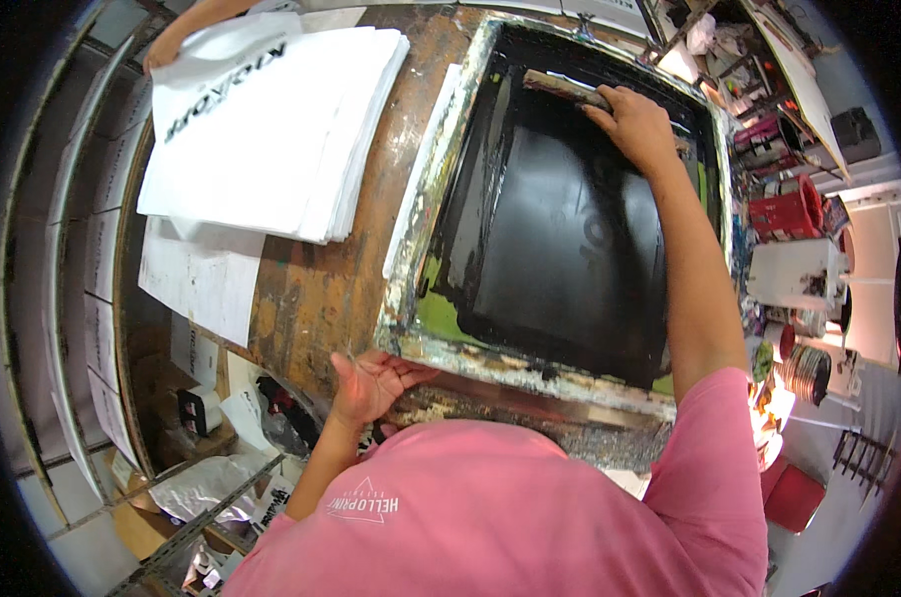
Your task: The person performs screen printing on white bags, using a squeegee to apply black ink through a screen and then stacking the printed bags on a nearby shelf.
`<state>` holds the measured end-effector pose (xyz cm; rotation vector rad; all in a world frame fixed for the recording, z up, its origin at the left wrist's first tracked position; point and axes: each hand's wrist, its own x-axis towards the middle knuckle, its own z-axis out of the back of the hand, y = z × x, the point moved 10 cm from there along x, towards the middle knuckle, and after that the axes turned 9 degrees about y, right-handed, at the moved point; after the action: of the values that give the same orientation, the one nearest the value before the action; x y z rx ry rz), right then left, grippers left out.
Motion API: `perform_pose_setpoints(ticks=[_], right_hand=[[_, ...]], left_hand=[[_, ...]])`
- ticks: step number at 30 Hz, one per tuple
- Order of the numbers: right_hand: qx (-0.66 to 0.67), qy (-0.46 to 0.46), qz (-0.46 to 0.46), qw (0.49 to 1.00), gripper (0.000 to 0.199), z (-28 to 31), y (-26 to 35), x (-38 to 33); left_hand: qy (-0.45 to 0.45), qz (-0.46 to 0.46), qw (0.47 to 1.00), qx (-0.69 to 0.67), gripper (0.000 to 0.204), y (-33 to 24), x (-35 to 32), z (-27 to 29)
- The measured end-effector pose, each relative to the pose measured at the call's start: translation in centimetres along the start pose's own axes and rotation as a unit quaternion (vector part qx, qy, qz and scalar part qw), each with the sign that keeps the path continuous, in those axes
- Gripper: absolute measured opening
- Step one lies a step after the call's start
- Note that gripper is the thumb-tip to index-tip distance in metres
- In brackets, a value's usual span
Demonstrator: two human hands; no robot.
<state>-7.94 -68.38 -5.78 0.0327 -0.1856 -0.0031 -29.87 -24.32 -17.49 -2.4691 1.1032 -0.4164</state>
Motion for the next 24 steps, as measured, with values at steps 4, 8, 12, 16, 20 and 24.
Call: perform_pose_setpoints(ticks=[4, 8, 12, 16, 20, 24], right_hand=[[0.011, 0.043, -0.003, 0.999, 0.041, 2.5, 5.9, -7.9], [0.028, 0.085, -0.017, 0.996, 0.038, 5.9, 13.0, -18.1], [0.103, 0.181, -0.072, 0.975, 0.04, 8.3, 17.1, -25.2], [0.105, 0.077, -0.034, 0.991, 0.037, 15.9, 18.9, -26.1], [-0.048, -0.101, -0.042, 0.993, 0.034, 24.3, 19.8, -23.3], [-0.094, -0.239, -0.023, 0.966, 0.029, 28.5, 19.6, -20.7]], left_hand=[[0.031, 0.011, 0.999, 0.024, 0.089, 0.1, 0.5, -0.2], [0.044, 0.015, 0.999, 0.007, 0.085, 0.3, 0.7, -0.1], [0.039, 0.023, 0.999, 0.007, 0.079, 0.0, 1.1, -0.8], [0.09, -0.012, 0.995, 0.033, 0.081, -2.5, 2.8, -5.7], [0.194, -0.075, 0.978, 0.026, 0.092, -6.1, 6.0, -13.4], [0.14, -0.107, 0.942, 0.286, 0.095, -8.0, 9.9, -15.1]])
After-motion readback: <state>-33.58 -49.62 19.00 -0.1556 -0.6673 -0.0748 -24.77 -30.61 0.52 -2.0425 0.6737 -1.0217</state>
